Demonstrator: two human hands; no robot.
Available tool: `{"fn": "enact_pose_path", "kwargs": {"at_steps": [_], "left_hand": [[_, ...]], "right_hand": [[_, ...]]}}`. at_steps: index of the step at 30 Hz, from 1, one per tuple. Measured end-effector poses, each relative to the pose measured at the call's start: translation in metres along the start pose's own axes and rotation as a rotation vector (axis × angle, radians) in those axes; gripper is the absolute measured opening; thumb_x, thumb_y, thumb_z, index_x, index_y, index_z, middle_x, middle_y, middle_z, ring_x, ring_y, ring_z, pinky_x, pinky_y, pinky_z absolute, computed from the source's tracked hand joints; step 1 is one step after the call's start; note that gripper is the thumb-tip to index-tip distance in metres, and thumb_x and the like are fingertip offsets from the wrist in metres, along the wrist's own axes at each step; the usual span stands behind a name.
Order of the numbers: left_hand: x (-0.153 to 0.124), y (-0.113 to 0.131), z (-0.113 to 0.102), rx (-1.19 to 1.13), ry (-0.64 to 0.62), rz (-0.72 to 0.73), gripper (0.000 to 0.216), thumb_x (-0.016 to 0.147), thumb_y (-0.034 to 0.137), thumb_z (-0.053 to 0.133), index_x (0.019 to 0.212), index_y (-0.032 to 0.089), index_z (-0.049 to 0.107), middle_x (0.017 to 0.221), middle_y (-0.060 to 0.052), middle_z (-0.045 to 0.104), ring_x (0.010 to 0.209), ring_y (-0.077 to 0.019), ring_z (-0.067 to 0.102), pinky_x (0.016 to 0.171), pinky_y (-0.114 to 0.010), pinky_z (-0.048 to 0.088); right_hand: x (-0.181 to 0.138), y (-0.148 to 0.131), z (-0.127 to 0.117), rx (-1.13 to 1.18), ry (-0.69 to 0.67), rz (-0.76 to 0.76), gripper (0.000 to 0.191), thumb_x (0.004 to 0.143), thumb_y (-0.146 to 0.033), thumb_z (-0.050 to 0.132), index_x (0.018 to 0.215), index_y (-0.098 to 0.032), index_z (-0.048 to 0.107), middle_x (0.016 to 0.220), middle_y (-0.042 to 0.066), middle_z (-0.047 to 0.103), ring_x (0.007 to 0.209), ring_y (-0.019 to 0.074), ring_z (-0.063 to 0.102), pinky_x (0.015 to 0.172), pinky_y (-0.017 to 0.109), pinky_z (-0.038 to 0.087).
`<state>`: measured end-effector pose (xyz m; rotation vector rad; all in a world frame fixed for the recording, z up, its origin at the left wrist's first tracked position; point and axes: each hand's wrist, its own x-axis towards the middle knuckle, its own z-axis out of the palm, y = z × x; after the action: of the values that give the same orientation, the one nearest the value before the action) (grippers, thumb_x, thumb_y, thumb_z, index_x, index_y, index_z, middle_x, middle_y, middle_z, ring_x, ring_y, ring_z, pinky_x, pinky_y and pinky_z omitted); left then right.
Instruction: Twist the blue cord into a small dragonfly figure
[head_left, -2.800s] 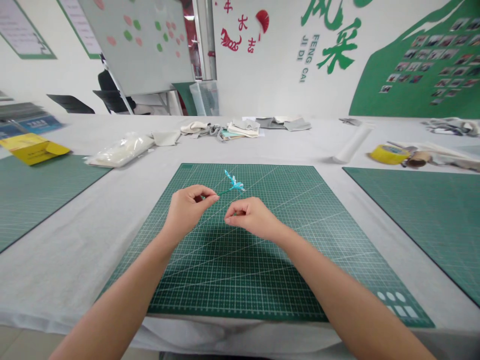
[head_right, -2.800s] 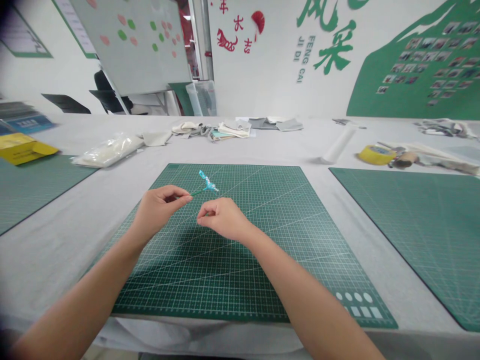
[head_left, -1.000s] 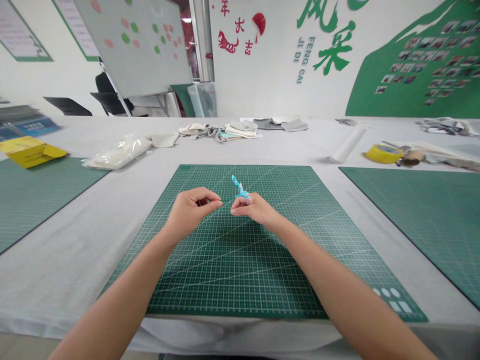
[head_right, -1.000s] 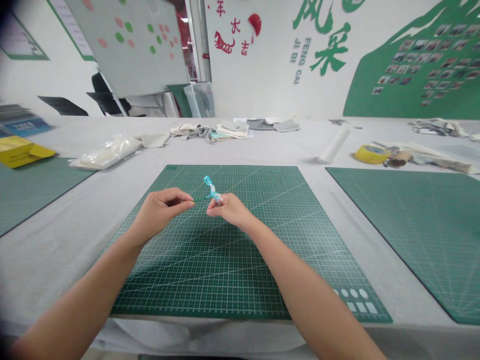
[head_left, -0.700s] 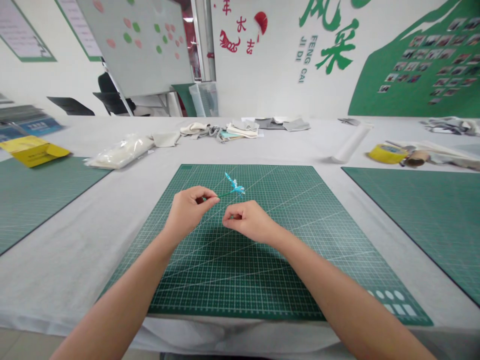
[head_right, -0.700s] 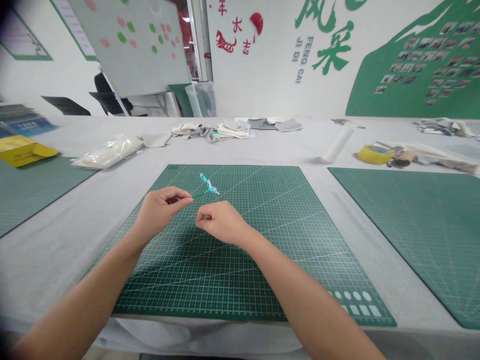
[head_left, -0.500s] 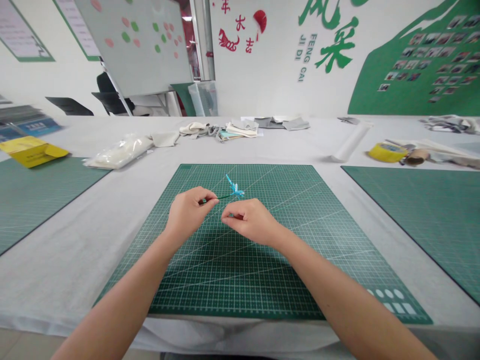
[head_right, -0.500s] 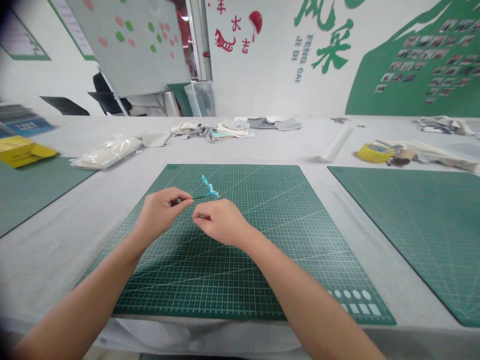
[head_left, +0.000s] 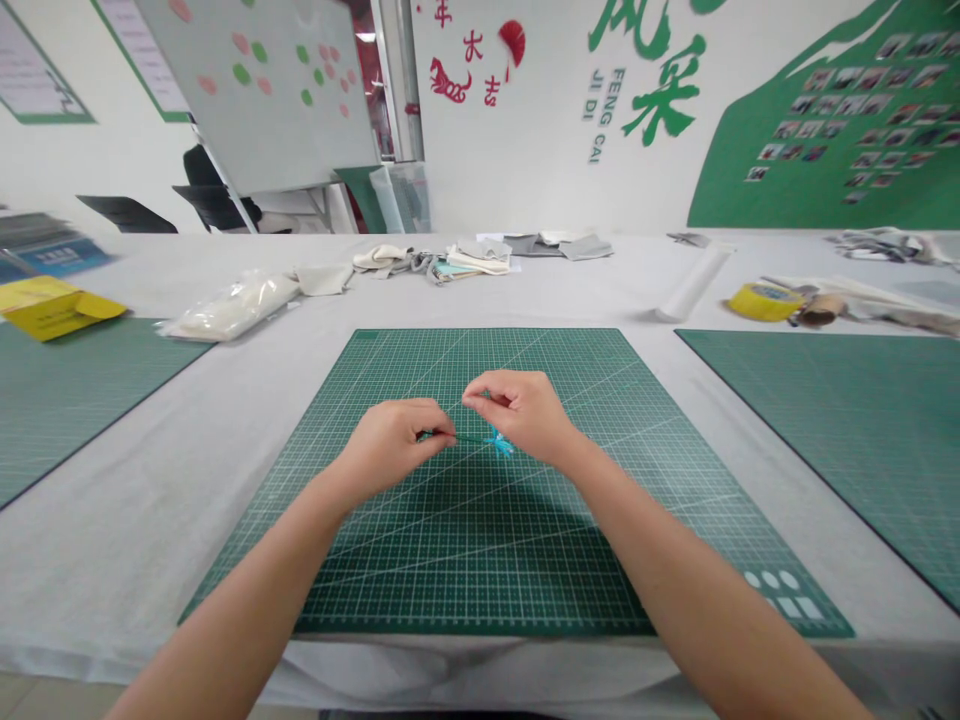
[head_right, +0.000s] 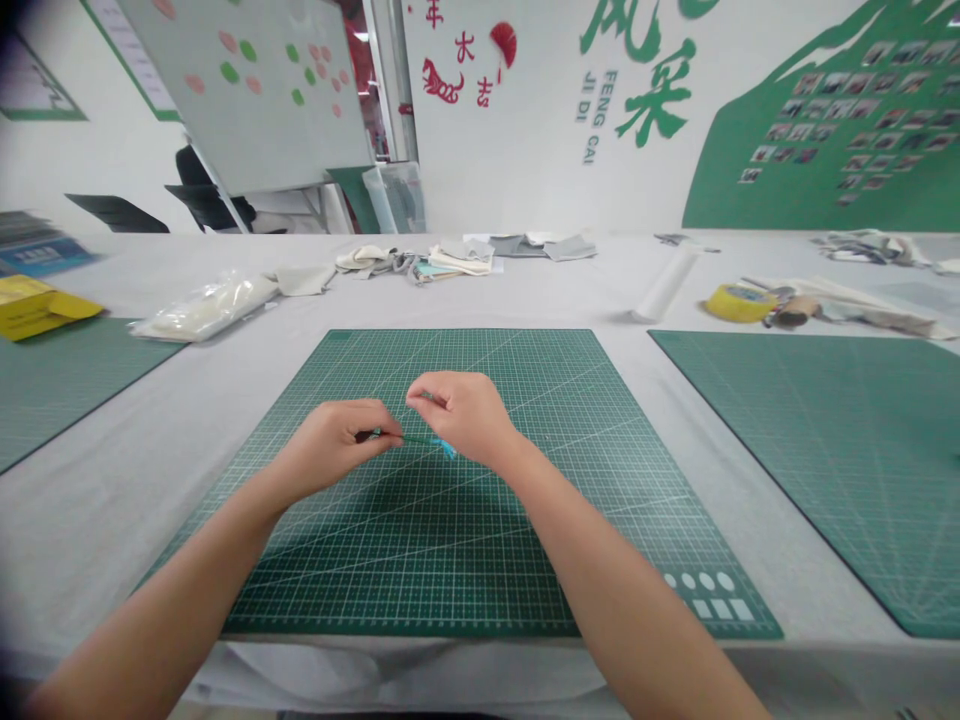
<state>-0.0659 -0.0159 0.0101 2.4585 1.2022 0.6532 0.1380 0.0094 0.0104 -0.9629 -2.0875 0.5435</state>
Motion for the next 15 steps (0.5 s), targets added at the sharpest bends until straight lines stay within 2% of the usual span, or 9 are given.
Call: {"fn": "enact_pose_path", "kwargs": {"at_steps": [6,15], "left_hand": [[-0.001,0.006,-0.004,-0.115,-0.055,0.049,0.013,0.085,0.02,0.058,0.077,0.02,0.068,0.078,0.0,0.068,0.073,-0.0136,0.061,0.07,-0.026,0.044],[-0.001,0.007,-0.008,-0.125,-0.057,0.059,0.015,0.086,0.024,0.058,0.077,0.02,0.069,0.076,-0.001,0.068,0.071,-0.0137,0.06,0.068,-0.026,0.044]], "right_hand": [[0.003,0.007,-0.004,0.031,-0.054,0.129,0.014,0.081,-0.029,0.062,0.075,-0.019,0.07,0.048,-0.006,0.044,0.047,0.0069,0.034,0.051,0.024,0.026],[0.008,0.019,-0.007,0.179,-0.143,0.274,0.013,0.076,-0.028,0.065,0.073,-0.016,0.068,0.048,-0.007,0.04,0.047,0.0062,0.032,0.051,0.024,0.025]]}}
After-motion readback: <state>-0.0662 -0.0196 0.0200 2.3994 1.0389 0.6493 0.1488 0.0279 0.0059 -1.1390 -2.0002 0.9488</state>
